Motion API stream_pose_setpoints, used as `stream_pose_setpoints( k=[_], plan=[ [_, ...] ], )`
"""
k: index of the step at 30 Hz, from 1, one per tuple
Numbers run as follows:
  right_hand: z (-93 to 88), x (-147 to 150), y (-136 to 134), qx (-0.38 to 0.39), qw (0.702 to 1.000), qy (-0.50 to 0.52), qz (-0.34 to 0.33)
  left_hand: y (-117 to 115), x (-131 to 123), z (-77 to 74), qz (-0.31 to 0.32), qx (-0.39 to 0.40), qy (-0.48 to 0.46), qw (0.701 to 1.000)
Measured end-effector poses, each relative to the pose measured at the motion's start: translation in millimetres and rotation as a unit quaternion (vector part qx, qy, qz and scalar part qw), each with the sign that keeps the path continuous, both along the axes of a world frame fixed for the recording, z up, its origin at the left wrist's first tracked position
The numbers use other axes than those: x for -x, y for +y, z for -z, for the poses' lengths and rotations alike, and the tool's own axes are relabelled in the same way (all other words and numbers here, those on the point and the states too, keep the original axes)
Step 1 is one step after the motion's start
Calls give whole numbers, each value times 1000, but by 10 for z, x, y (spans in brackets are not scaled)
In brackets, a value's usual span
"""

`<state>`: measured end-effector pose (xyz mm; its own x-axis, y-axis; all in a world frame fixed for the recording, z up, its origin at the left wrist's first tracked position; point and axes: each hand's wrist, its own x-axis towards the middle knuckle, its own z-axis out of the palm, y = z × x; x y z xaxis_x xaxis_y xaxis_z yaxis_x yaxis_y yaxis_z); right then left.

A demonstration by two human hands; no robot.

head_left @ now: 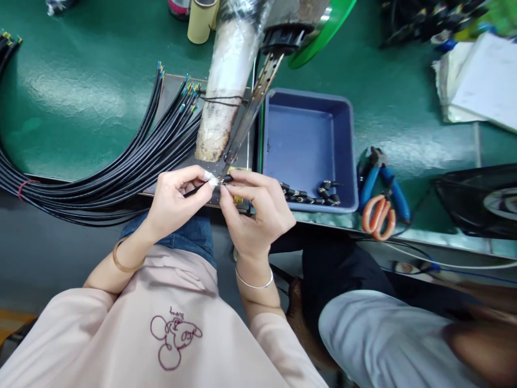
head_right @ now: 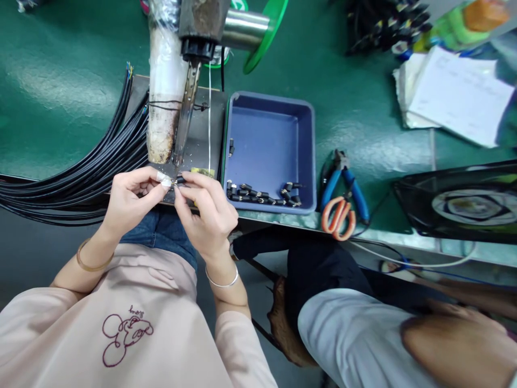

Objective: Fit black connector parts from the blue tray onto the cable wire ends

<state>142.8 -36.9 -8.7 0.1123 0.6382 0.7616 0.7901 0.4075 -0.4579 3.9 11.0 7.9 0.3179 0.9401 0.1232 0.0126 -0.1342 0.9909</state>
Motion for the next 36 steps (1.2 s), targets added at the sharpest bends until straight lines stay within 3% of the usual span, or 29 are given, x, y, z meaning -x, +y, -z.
stream_pose_setpoints(
  k=[5,17,24,30,33,36],
  plan=[
    [23,-15,-23,-2,1000,-2,-21,-3,19,37,20,60,-2,998],
    [33,-21,-34,19,1000,12,3,-16,14,60,25,76,-16,997],
    [7,-43,-116,109,986,127,1,6,87,17,109,120,-26,987],
    [24,-55,-117,45,998,37,-20,-14,79,19,84,109,-50,989],
    [23,-51,-124,40,991,127,16,-33,63,39,66,101,-53,991],
    [-21,-55,-150,-56,976,209,38,-43,53,55,46,90,-61,993]
  ],
)
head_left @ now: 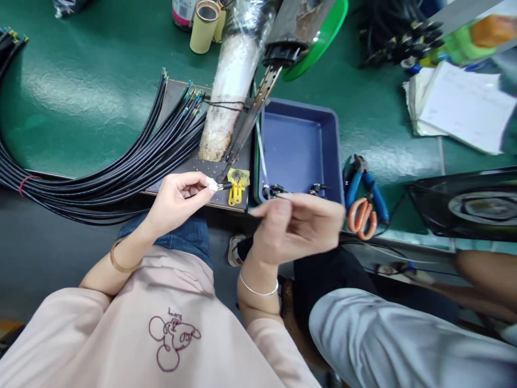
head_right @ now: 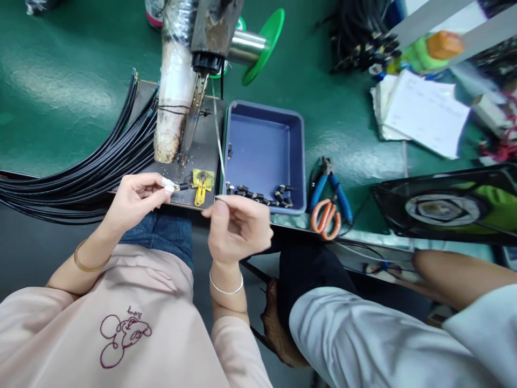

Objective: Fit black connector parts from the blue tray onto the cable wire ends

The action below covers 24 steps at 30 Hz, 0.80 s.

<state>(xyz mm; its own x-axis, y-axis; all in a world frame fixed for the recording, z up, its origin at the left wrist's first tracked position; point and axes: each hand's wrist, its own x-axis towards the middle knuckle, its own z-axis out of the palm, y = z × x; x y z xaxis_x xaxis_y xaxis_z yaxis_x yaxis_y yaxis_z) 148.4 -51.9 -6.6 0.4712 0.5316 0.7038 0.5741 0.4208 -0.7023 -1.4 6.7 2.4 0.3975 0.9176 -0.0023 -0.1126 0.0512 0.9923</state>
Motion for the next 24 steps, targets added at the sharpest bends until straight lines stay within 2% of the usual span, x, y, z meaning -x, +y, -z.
stream_pose_setpoints(
  k=[2,7,11,17,24],
  plan=[
    [-27,-8,-28,-43,999,6,1,-2,-5,1,-7,-10,-1,1000],
    [11,-28,-76,82,994,-69,-11,0,-13,-10,-16,-32,26,999],
    [59,-17,-11,91,978,-182,-46,15,-17,17,-24,-47,30,998],
    [69,24,92,76,980,-173,-64,57,-44,64,-49,-76,27,996],
    [7,45,109,73,979,-184,-54,66,-53,19,-71,-142,54,986]
  ],
)
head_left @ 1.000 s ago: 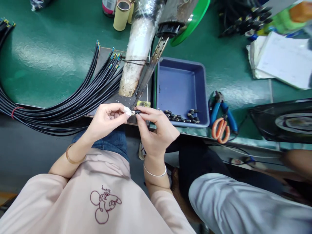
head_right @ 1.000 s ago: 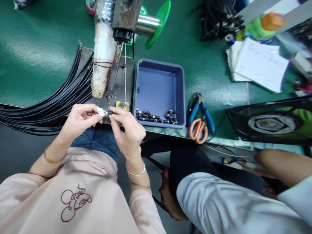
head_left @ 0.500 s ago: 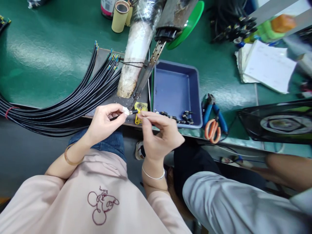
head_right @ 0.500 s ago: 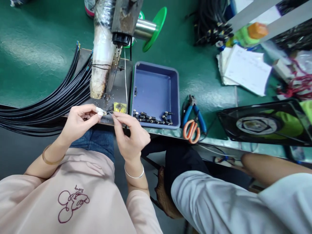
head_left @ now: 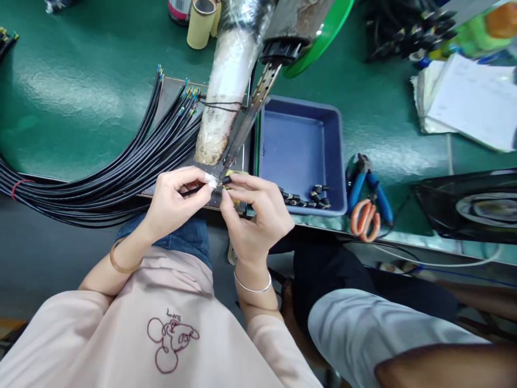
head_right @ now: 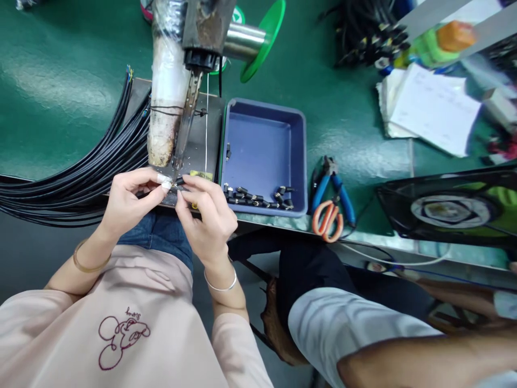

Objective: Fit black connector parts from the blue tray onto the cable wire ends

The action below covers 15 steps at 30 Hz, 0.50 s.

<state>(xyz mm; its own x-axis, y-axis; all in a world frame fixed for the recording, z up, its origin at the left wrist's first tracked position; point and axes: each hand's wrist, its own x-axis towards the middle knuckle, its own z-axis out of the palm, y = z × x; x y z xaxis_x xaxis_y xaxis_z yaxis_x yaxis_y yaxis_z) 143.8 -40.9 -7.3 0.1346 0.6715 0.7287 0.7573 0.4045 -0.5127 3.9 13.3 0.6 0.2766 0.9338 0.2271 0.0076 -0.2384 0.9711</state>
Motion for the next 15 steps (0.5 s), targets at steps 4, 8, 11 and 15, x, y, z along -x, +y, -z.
stream_pose_setpoints(
  k=[4,8,11,15],
  plan=[
    [29,-16,-30,5,1000,-9,-22,-3,15,-12,11,27,8,1000],
    [67,-40,-60,7,999,1,-40,-18,29,-24,33,57,31,997],
    [72,-70,-101,14,998,40,-43,-34,32,-45,41,56,33,997],
    [14,-156,-223,22,992,123,-32,-61,41,-79,48,54,47,996]
  ],
)
